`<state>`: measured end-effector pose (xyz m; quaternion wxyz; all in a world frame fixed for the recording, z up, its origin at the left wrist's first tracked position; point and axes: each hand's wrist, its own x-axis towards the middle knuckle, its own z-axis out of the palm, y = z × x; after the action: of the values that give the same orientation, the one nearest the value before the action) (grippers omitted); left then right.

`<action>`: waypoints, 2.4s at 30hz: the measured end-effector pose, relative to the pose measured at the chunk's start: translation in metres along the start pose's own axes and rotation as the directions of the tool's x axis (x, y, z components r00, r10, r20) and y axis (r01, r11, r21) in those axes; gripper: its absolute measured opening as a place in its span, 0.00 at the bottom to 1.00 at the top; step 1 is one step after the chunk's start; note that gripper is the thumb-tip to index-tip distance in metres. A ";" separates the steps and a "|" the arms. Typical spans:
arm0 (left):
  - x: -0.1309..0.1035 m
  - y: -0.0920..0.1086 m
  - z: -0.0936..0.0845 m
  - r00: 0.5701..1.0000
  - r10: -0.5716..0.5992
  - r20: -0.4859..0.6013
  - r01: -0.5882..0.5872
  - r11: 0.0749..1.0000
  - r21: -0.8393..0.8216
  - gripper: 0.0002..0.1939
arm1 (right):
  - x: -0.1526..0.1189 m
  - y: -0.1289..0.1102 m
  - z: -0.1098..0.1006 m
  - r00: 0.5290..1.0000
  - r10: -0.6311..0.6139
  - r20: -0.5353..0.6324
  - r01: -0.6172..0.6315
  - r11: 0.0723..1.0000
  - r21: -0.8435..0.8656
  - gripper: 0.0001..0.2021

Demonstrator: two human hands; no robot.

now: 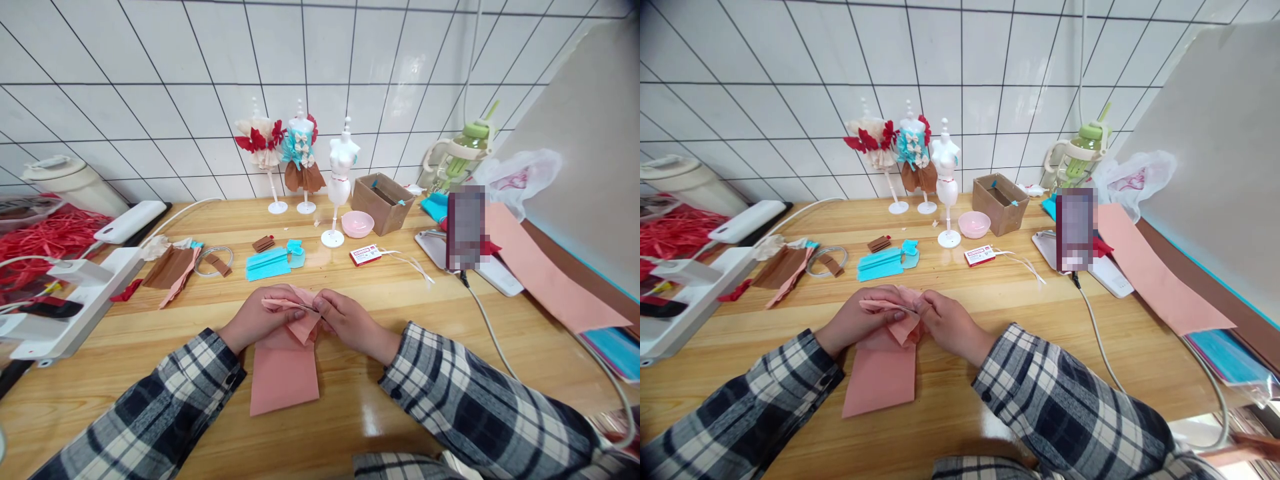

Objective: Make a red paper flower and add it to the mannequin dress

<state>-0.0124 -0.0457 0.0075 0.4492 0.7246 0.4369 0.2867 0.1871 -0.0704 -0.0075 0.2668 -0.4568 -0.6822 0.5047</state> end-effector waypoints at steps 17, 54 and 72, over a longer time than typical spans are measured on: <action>0.000 -0.005 0.001 1.000 -0.011 0.020 0.011 1.000 -0.012 0.09 | 0.001 0.001 -0.001 1.000 0.013 -0.001 -0.013 0.998 0.055 0.15; 0.000 -0.011 0.001 0.995 0.080 0.056 -0.070 0.984 -0.166 0.03 | 0.000 0.003 0.001 0.997 -0.068 0.029 0.067 0.996 0.055 0.19; 0.000 -0.009 0.006 0.994 0.084 0.070 -0.073 0.986 -0.150 0.04 | 0.001 0.005 0.002 0.996 -0.075 0.038 0.075 0.997 -0.006 0.19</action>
<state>-0.0113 -0.0465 -0.0029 0.5060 0.7166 0.3682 0.3081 0.1867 -0.0701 -0.0127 0.2710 -0.4222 -0.7056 0.5005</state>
